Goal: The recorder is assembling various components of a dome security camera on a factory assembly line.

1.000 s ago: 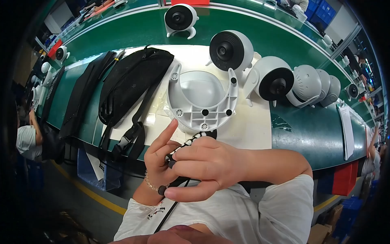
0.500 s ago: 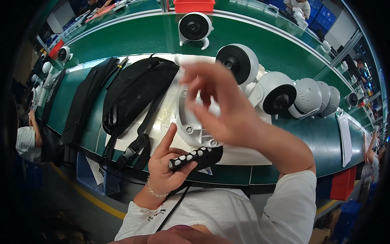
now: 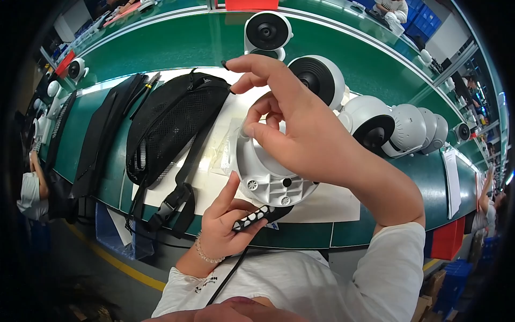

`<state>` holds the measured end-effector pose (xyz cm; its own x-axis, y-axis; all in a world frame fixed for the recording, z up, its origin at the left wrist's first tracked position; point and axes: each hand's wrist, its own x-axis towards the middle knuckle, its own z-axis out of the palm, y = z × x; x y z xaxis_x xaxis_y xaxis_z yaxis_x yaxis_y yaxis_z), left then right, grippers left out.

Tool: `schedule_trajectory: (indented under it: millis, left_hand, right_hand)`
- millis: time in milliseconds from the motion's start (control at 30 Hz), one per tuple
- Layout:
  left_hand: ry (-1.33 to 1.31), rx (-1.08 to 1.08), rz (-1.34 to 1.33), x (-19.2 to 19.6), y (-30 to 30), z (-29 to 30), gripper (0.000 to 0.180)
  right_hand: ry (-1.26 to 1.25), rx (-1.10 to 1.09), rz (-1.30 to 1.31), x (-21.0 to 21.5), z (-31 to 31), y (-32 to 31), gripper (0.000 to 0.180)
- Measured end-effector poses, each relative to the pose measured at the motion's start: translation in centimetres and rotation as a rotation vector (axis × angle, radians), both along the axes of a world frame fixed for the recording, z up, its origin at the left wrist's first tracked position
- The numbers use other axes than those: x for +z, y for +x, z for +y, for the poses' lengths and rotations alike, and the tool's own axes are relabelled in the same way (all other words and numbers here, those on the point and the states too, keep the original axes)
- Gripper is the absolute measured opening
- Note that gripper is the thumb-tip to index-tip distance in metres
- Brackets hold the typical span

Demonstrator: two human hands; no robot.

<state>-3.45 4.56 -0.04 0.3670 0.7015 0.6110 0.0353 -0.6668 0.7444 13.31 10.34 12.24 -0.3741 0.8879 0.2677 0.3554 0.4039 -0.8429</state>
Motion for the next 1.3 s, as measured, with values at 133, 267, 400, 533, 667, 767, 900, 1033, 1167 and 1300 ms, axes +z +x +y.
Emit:
schedule_trajectory:
  millis: [133, 267, 400, 533, 667, 767, 900, 1033, 1167, 1300]
  left_hand:
    - [0.007, 0.005, -0.003, -0.2, 0.2, 0.0, 0.02]
    - [0.013, 0.008, -0.009, -0.2, 0.3, 0.0, 0.02]
    - [0.006, 0.009, -0.004, -0.2, 0.2, -0.1, 0.019]
    - [0.002, 0.011, 0.009, -0.3, 0.3, -0.3, 0.019]
    - [0.012, 0.027, 0.008, -0.4, 0.3, -0.3, 0.018]
    - [0.037, 0.049, -0.005, -0.4, 0.4, -0.4, 0.018]
    - [0.075, 0.059, 0.001, -0.8, 0.6, -0.7, 0.019]
    - [0.091, 0.063, 0.011, -1.0, 0.8, -0.7, 0.018]
    - [0.09, 0.076, 0.01, -0.9, 0.9, -0.7, 0.018]
    - [0.092, 0.081, 0.028, -0.8, 0.9, -0.8, 0.018]
  right_hand:
    - [0.068, -0.021, -0.099, 0.6, -0.5, -0.2, 0.061]
    - [0.274, 0.002, -0.205, 0.3, -0.8, -0.2, 0.058]
    - [0.477, 0.108, -0.347, 0.4, -1.4, -0.1, 0.055]
    - [0.627, 0.167, -0.563, 0.3, -2.6, -0.4, 0.058]
    - [0.61, 0.159, -0.408, -0.3, -2.7, -0.3, 0.056]
    - [0.629, -0.016, -0.331, -1.5, -3.2, 0.8, 0.066]
    - [0.377, 0.018, -0.184, -2.6, -4.1, 0.7, 0.062]
    - [0.097, 0.062, -0.079, -2.2, -4.7, 0.0, 0.058]
    - [-0.106, 0.04, -0.089, -1.6, -5.1, -0.1, 0.054]
    - [-0.085, -0.034, -0.012, -1.9, -5.3, -0.3, 0.05]
